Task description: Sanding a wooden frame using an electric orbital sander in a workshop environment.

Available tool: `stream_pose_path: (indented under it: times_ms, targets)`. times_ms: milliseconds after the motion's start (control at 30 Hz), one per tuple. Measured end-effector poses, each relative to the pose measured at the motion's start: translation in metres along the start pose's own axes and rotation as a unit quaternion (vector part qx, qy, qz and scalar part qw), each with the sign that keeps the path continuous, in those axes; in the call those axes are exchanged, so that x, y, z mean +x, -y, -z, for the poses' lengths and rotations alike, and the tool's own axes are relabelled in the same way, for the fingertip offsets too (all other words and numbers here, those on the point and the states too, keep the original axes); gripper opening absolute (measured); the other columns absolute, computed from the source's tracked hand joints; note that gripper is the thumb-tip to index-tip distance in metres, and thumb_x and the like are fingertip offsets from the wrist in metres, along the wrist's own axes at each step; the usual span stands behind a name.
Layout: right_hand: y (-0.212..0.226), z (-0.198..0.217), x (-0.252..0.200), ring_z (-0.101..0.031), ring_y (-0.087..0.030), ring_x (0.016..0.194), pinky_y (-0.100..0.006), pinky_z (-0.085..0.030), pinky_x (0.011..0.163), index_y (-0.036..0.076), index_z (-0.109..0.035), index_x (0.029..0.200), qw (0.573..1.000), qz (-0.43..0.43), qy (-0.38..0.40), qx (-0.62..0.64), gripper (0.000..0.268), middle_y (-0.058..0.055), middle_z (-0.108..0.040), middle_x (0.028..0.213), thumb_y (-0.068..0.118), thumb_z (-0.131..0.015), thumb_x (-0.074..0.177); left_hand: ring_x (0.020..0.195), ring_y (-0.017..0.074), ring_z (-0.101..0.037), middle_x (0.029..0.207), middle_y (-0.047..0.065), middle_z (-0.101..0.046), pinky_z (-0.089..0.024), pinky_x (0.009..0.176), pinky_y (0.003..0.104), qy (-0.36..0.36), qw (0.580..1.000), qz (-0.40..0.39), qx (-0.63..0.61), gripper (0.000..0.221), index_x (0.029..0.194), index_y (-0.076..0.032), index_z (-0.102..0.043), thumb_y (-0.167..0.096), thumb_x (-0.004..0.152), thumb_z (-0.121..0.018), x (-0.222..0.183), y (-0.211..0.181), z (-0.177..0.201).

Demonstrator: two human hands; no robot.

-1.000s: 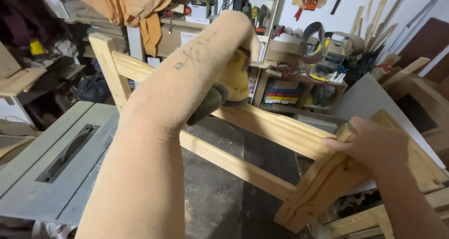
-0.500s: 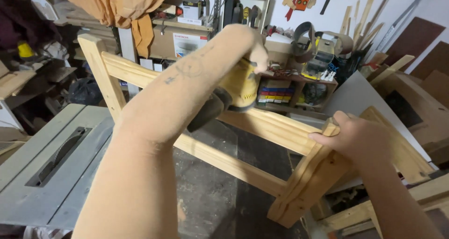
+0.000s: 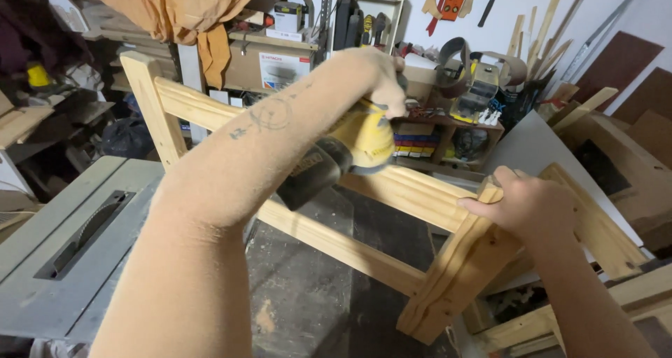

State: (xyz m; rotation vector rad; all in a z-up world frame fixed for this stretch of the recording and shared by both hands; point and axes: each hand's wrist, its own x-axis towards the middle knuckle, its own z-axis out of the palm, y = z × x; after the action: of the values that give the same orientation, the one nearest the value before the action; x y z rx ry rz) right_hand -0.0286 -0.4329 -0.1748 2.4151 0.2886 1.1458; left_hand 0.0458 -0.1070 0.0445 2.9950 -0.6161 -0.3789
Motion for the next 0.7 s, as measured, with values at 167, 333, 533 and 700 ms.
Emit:
stream_pose_path:
  times_ms: [167, 333, 533, 700]
  targets:
    - [-0.001, -0.008, 0.000, -0.026, -0.014, 0.045, -0.031, -0.016, 0.045, 0.018, -0.037, 0.069, 1.000, -0.003, 0.008, -0.021, 0.087, 0.004, -0.026, 0.052, 0.100, -0.063, 0.083, 0.136, 0.0326, -0.054, 0.165, 0.013, -0.038, -0.055, 0.104, 0.048, -0.025, 0.998, 0.005, 0.051, 0.103, 0.171, -0.029, -0.020, -0.037, 0.081, -0.070, -0.002, 0.003, 0.000]
    - [-0.006, -0.015, 0.004, -0.032, -0.016, 0.045, -0.033, -0.022, 0.044, 0.015, -0.037, 0.071, 1.000, -0.007, 0.030, -0.006, 0.085, 0.001, -0.029, 0.053, 0.095, -0.065, 0.081, 0.123, 0.0325, -0.061, 0.151, 0.014, -0.051, -0.057, 0.095, 0.045, -0.034, 0.999, -0.008, -0.002, 0.096, 0.168, -0.028, -0.029, -0.033, 0.079, -0.066, -0.012, 0.004, -0.002]
    - [-0.004, -0.015, 0.002, -0.021, -0.013, 0.044, -0.030, -0.012, 0.045, 0.018, -0.036, 0.069, 0.999, -0.002, 0.023, -0.041, 0.090, 0.003, -0.025, 0.051, 0.105, -0.058, 0.081, 0.113, 0.0253, -0.063, 0.136, 0.008, -0.063, -0.056, 0.099, 0.041, -0.051, 0.998, -0.020, 0.004, 0.083, 0.158, -0.027, -0.043, -0.033, 0.082, -0.075, -0.009, 0.003, -0.007]
    - [-0.003, -0.012, 0.003, -0.018, -0.011, 0.046, -0.030, -0.012, 0.045, 0.017, -0.038, 0.068, 0.999, 0.016, 0.021, -0.030, 0.088, 0.004, -0.023, 0.051, 0.100, -0.061, 0.085, 0.109, 0.0289, -0.064, 0.134, 0.011, -0.061, -0.056, 0.085, 0.042, -0.032, 0.998, -0.022, -0.041, 0.076, 0.152, -0.025, -0.045, -0.029, 0.080, -0.067, -0.026, 0.003, -0.007]
